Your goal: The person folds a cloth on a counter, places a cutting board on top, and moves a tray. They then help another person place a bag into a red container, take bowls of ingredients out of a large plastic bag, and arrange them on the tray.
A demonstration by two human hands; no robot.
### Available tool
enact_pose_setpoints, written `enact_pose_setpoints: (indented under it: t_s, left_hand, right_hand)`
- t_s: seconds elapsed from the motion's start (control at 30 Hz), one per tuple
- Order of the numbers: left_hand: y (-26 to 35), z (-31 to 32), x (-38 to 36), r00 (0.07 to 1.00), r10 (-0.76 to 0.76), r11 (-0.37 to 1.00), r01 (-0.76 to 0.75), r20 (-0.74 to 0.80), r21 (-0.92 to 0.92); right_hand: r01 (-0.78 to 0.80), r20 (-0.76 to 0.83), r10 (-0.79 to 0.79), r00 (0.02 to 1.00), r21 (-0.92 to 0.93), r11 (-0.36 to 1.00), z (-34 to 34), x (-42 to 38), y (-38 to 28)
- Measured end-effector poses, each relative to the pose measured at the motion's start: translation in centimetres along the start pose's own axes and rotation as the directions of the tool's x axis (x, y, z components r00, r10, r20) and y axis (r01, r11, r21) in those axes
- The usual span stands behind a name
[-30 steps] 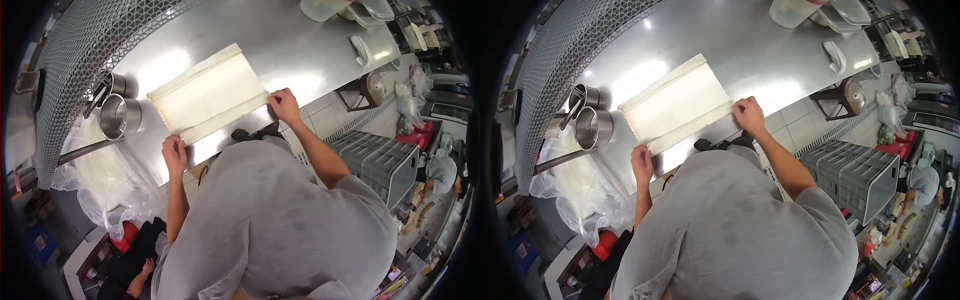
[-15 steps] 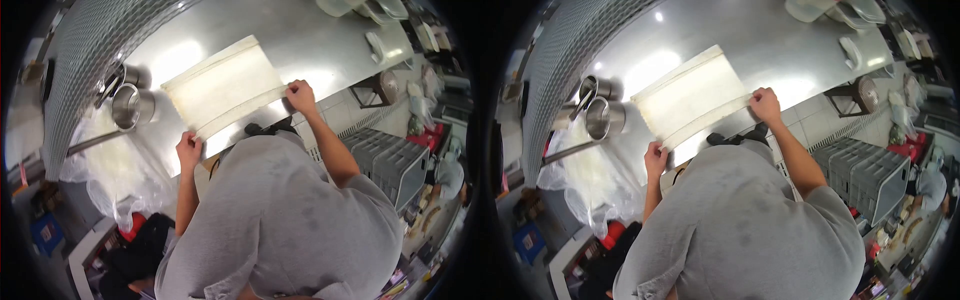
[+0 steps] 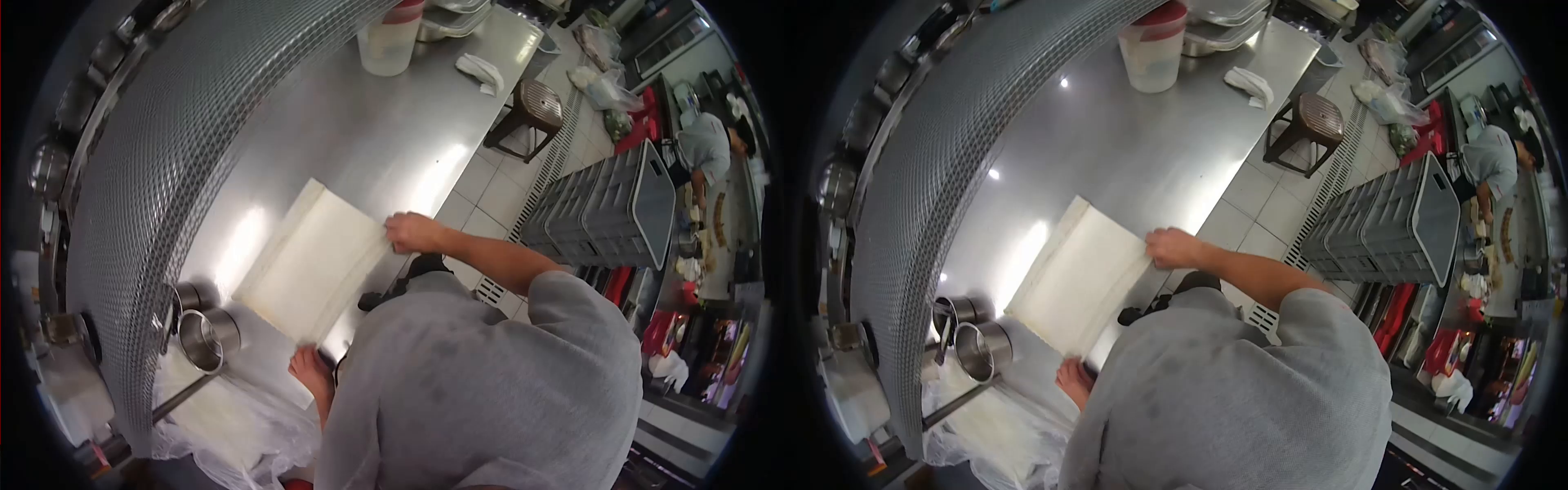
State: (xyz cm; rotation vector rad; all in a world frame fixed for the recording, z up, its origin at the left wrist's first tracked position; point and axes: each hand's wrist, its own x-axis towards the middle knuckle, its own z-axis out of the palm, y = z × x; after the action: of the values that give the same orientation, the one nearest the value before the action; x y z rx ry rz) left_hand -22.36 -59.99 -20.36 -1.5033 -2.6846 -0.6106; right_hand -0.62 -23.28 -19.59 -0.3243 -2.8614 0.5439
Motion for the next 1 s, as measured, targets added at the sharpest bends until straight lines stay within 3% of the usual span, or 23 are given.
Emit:
enact_pose_setpoints:
  t_s: [0.17, 0.23, 0.27, 0.3, 0.37, 0.4, 0.43, 0.5, 0.6, 0.67, 0.7, 0.73, 0.77, 0.8, 0.83, 0.87, 0.9, 0.93, 1.0]
  left_hand:
    - [2.0, -1.2, -0.2, 0.997, -0.057, 0.997, 0.055, 0.047, 0.047]
    - [3.3, -1.4, 0.1, 0.995, 0.058, 0.997, -0.054, -0.087, 0.048]
    - [3.6, -1.1, -0.2, 1.000, 0.024, 1.000, -0.024, 0.006, 0.016]
    - [3.7, -0.6, -0.4, 1.000, 0.032, 0.999, -0.032, -0.002, 0.017]
    - [3.8, -0.1, -0.8, 0.995, -0.020, 0.995, 0.010, 0.100, 0.096]
    - [4.7, -0.2, -0.4, 0.993, -0.098, 0.993, 0.094, 0.068, 0.071]
    - [5.6, -0.2, 0.4, 0.992, -0.107, 0.992, 0.102, 0.061, 0.080]
    - [7.7, -0.2, 3.5, 0.995, -0.073, 0.997, 0.073, -0.063, -0.004]
    - [14.6, 2.3, 10.5, 0.985, -0.033, 0.991, 0.010, -0.171, -0.134]
    - [20.5, 4.8, 16.7, 0.983, -0.004, 0.966, -0.044, -0.184, -0.254]
    - [23.4, 6.2, 20.0, 0.975, 0.089, 0.944, -0.148, -0.203, -0.294]
    - [26.9, 7.3, 23.2, 0.977, 0.118, 0.880, -0.187, -0.179, -0.436]
    - [30.2, 8.4, 26.2, 0.974, 0.173, 0.863, -0.222, -0.148, -0.454]
    - [34.0, 9.0, 29.1, 0.950, 0.264, 0.862, -0.310, -0.166, -0.401]
    - [37.3, 9.3, 31.4, 0.940, 0.315, 0.817, -0.340, -0.134, -0.465]
    - [40.5, 9.2, 33.4, 0.943, 0.327, 0.810, -0.311, -0.058, -0.496]
    - [43.0, 9.5, 35.3, 0.923, 0.374, 0.779, -0.366, -0.091, -0.509]
    - [45.0, 10.0, 37.0, 0.900, 0.418, 0.755, -0.422, -0.127, -0.502]
    - [46.3, 9.9, 37.9, 0.888, 0.438, 0.756, -0.448, -0.139, -0.477]
  right_hand:
    - [-0.079, 0.055, 0.072, 0.996, 0.157, 0.984, -2.0, -1.3, -0.3]
    - [-0.314, 0.055, 0.309, 0.949, 0.181, 0.932, -5.0, -1.2, 2.4]
    - [-0.487, 0.046, 0.485, 0.874, 0.067, 0.871, -5.9, -1.1, 5.3]
    - [-0.641, 0.011, 0.642, 0.767, -0.045, 0.767, -7.4, -1.0, 9.2]
    - [-0.761, -0.100, 0.755, 0.648, -0.111, 0.639, -11.4, -2.5, 17.2]
    - [-0.826, -0.299, 0.788, 0.538, 0.002, 0.564, -11.0, -4.3, 22.4]
    - [-0.809, -0.361, 0.726, 0.585, -0.195, 0.554, -13.1, -5.1, 24.9]
    - [-0.845, -0.468, 0.703, 0.535, -0.275, 0.459, -14.6, -6.9, 29.4]
    - [-0.802, -0.495, 0.639, 0.589, -0.265, 0.535, -14.1, -8.0, 34.5]
    - [-0.791, -0.482, 0.665, 0.570, -0.103, 0.603, -14.1, -7.1, 37.4]
    - [-0.707, -0.276, 0.654, 0.704, -0.189, 0.681, -15.9, -6.3, 35.5]
    - [-0.663, -0.155, 0.652, 0.742, -0.024, 0.749, -16.0, -5.6, 34.3]
    - [-0.405, -0.257, 0.421, 0.870, 0.113, 0.907, -16.6, -5.2, 32.3]
    - [-0.301, -0.213, 0.356, 0.910, 0.252, 0.920, -17.5, -4.5, 30.5]
    - [-0.276, -0.182, 0.330, 0.926, 0.269, 0.923, -19.4, -3.7, 28.2]
    - [-0.286, -0.102, 0.355, 0.929, 0.410, 0.866, -21.8, -3.0, 25.5]
    - [-0.304, -0.024, 0.370, 0.929, 0.522, 0.797, -24.0, -2.6, 24.2]
    - [-0.280, -0.008, 0.332, 0.943, 0.521, 0.806, -25.3, -2.2, 24.1]
    - [-0.085, -0.224, 0.330, 0.917, 0.697, 0.712, -26.5, -1.9, 23.3]
